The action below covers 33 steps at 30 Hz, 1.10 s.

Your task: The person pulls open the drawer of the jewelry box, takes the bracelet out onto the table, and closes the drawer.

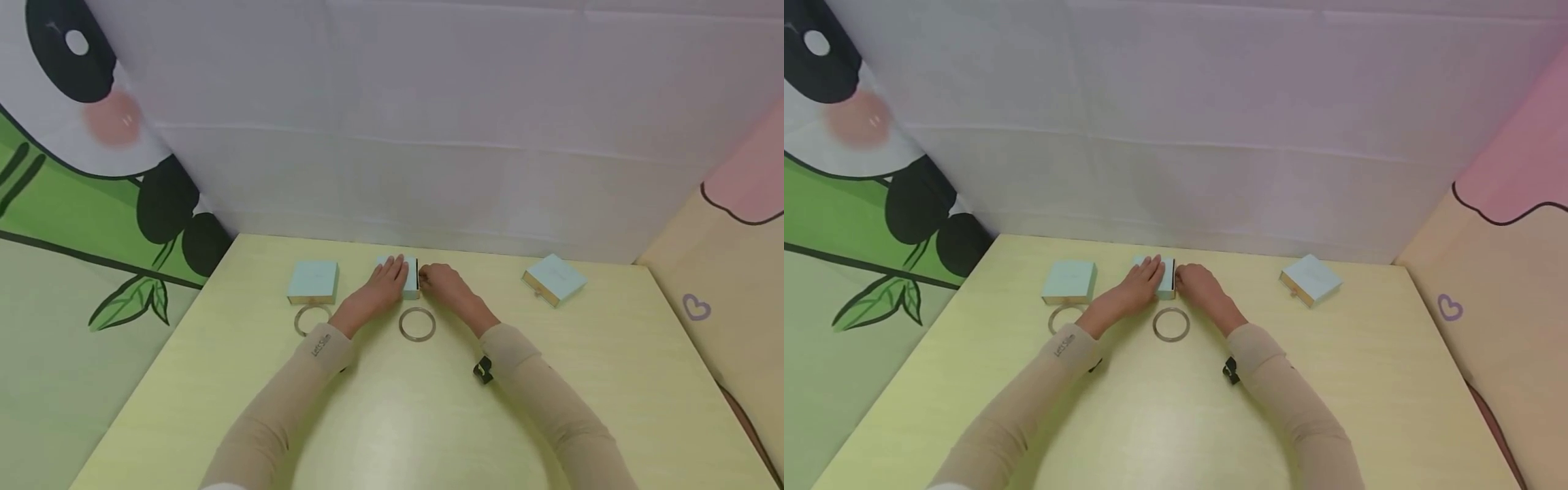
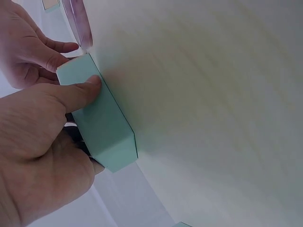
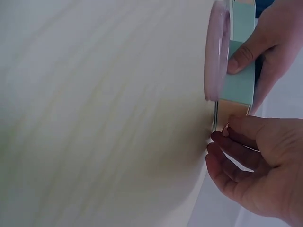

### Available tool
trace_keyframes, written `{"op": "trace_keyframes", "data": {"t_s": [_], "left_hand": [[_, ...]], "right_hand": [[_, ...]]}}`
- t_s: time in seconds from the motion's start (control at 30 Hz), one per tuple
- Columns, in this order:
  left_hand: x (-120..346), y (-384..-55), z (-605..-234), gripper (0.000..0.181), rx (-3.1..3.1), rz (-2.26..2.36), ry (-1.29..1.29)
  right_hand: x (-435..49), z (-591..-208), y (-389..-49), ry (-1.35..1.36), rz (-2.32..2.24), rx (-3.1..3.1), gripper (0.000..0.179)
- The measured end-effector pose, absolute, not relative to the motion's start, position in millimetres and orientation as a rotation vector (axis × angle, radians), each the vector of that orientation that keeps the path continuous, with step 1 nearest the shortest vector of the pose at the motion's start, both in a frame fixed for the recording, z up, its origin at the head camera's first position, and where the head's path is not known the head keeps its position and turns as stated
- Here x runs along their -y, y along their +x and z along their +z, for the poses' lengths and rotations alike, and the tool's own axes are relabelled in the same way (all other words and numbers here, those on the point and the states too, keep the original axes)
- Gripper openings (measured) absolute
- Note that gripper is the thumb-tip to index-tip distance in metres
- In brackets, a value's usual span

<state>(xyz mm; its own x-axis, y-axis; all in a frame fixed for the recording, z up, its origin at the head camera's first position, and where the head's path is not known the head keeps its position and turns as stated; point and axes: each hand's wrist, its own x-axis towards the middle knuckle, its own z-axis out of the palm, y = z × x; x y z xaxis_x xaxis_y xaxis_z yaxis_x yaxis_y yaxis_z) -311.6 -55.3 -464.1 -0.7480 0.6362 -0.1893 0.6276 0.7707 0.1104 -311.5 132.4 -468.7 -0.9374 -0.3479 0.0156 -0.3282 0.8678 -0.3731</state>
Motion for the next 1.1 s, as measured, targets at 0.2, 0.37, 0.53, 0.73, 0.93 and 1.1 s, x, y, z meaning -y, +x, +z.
{"op": "trace_keyframes", "data": {"t_s": [0.2,0.37,0.53,0.73,0.93,1.1], "left_hand": [[56.2,-309.5,-460.8,0.057,-2.755,0.079,1.003],[56.8,-309.0,-460.3,0.058,-2.762,0.068,0.997],[55.7,-309.9,-459.8,0.057,-2.750,0.083,0.979],[48.7,-313.6,-458.0,0.069,-2.743,0.101,0.910],[37.0,-313.8,-459.0,0.076,-2.830,0.141,0.841],[29.5,-311.9,-461.4,0.067,-2.893,0.127,0.791]], "right_hand": [[-126.0,-467.3,-309.1,-0.561,-0.596,-3.016,0.020],[-126.0,-466.2,-309.6,-0.587,-0.589,-3.007,0.018],[-127.9,-464.4,-309.6,-0.594,-0.594,-2.994,0.016],[-136.0,-460.4,-305.9,-0.641,-0.597,-2.966,0.020],[-147.5,-460.8,-301.9,-0.610,-0.634,-2.950,0.028],[-157.0,-461.8,-298.5,-0.541,-0.653,-2.931,0.033]]}}
